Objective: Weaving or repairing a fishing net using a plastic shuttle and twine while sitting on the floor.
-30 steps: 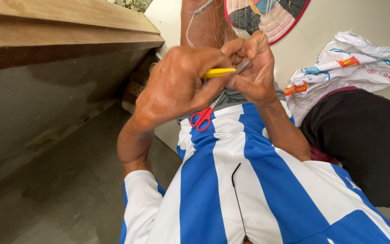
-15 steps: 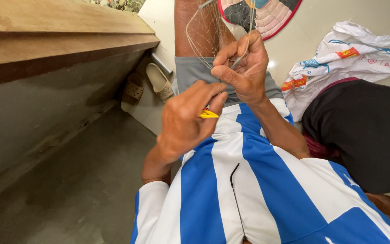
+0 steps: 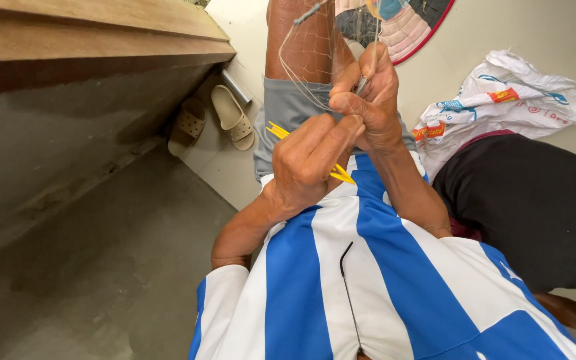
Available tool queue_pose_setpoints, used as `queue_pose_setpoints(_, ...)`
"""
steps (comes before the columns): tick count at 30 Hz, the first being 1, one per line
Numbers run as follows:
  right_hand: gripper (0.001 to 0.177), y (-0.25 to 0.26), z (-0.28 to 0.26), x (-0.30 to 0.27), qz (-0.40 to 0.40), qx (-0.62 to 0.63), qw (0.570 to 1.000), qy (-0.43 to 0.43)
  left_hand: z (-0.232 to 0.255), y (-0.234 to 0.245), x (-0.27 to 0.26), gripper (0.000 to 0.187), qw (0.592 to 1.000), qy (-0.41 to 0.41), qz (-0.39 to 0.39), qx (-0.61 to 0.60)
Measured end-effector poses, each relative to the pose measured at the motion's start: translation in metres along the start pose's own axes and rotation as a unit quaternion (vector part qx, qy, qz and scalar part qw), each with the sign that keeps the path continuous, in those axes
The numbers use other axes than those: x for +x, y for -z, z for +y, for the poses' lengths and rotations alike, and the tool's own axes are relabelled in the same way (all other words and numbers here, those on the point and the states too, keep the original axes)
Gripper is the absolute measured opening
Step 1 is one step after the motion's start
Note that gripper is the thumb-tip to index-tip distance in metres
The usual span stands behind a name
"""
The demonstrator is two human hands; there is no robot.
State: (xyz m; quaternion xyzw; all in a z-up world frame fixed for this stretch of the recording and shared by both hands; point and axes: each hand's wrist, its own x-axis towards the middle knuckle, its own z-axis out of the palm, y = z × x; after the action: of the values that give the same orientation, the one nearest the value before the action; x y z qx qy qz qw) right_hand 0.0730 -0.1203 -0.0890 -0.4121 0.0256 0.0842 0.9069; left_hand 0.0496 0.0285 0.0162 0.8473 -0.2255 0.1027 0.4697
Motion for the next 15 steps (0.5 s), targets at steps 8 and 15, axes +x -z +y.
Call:
queue_pose_setpoints(8,0.056,-0.005,-0.009,0.002,-0.06,-0.014,0.998,-0.011,0.001,0.007,-0.005,0.018,1.0,0.002,0.005,-0.012)
queue_pose_setpoints(15,0.04,-0.005,-0.02,0.016,-0.183,-0.008,0.983,-0.001,0.0,-0.001,-0.021,0.017,0.998,0.063,0.006,0.025)
